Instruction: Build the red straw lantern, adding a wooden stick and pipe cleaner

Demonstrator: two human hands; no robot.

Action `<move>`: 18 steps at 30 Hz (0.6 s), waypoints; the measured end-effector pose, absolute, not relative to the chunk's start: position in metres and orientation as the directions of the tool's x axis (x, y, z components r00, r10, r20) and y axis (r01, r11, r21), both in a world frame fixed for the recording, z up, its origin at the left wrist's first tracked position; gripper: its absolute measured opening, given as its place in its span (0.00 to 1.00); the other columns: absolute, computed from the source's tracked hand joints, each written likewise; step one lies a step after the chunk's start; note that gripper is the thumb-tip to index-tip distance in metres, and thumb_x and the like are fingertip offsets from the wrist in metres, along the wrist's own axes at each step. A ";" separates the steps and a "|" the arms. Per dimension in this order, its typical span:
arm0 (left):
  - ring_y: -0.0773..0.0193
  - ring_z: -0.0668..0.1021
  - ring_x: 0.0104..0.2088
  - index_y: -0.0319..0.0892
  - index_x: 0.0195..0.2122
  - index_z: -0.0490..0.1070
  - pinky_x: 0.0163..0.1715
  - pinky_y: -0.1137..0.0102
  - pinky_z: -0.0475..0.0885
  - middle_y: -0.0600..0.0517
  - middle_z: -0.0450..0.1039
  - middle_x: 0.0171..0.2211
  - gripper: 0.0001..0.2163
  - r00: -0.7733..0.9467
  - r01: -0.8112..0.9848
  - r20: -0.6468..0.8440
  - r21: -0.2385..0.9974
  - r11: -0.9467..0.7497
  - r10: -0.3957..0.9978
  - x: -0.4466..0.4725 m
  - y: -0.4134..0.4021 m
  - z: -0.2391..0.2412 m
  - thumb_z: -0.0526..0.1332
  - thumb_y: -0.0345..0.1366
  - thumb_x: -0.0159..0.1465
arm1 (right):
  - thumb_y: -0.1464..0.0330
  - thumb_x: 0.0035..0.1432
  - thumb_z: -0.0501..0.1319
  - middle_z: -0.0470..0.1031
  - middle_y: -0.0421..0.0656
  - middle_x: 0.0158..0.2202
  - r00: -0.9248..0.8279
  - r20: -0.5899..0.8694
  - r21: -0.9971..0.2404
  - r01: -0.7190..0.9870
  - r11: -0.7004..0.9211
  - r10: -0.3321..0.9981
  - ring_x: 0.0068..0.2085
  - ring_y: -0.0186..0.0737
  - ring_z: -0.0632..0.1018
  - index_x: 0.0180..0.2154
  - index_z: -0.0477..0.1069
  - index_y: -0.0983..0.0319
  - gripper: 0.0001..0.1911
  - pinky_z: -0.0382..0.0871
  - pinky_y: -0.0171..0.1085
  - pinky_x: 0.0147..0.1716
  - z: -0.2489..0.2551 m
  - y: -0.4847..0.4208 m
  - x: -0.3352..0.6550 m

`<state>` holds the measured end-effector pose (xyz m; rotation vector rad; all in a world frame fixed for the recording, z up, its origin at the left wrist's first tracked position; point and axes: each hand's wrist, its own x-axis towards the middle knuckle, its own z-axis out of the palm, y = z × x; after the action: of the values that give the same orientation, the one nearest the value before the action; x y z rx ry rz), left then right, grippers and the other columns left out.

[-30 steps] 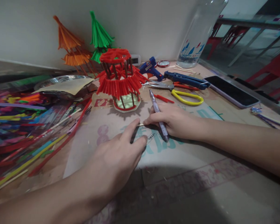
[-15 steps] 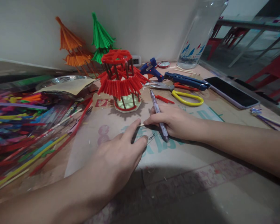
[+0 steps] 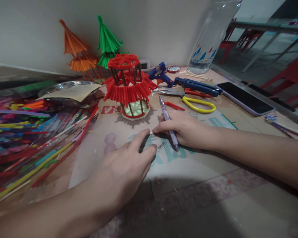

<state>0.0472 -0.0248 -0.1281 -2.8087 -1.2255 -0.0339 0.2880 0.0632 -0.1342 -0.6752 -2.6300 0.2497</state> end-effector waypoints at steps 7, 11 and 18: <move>0.55 0.83 0.48 0.46 0.59 0.66 0.38 0.65 0.81 0.39 0.55 0.72 0.17 0.680 0.733 0.069 -0.063 -0.677 0.730 0.047 -0.024 -0.129 0.52 0.29 0.71 | 0.71 0.66 0.57 0.74 0.46 0.36 -0.793 0.374 -0.269 0.404 0.874 0.482 0.38 0.42 0.71 0.42 0.81 0.60 0.12 0.61 0.39 0.37 -0.136 0.064 0.288; 0.56 0.83 0.45 0.46 0.58 0.66 0.34 0.66 0.81 0.39 0.58 0.70 0.16 0.681 0.733 0.074 -0.068 -0.677 0.729 0.048 -0.024 -0.128 0.52 0.29 0.71 | 0.72 0.66 0.57 0.74 0.46 0.36 -0.798 0.360 -0.276 0.404 0.872 0.483 0.38 0.42 0.70 0.42 0.81 0.61 0.12 0.60 0.39 0.37 -0.135 0.064 0.288; 0.57 0.82 0.42 0.46 0.59 0.67 0.36 0.65 0.80 0.42 0.64 0.66 0.18 0.684 0.729 0.066 -0.053 -0.682 0.726 0.049 -0.023 -0.129 0.52 0.27 0.69 | 0.72 0.66 0.58 0.75 0.46 0.36 -0.798 0.356 -0.275 0.409 0.870 0.487 0.38 0.42 0.70 0.42 0.81 0.61 0.12 0.61 0.39 0.37 -0.136 0.063 0.288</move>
<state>0.0486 -0.0227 -0.1291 -2.8140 -1.2177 -0.0606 0.2878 0.0634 -0.1358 -0.6594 -2.6210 0.2568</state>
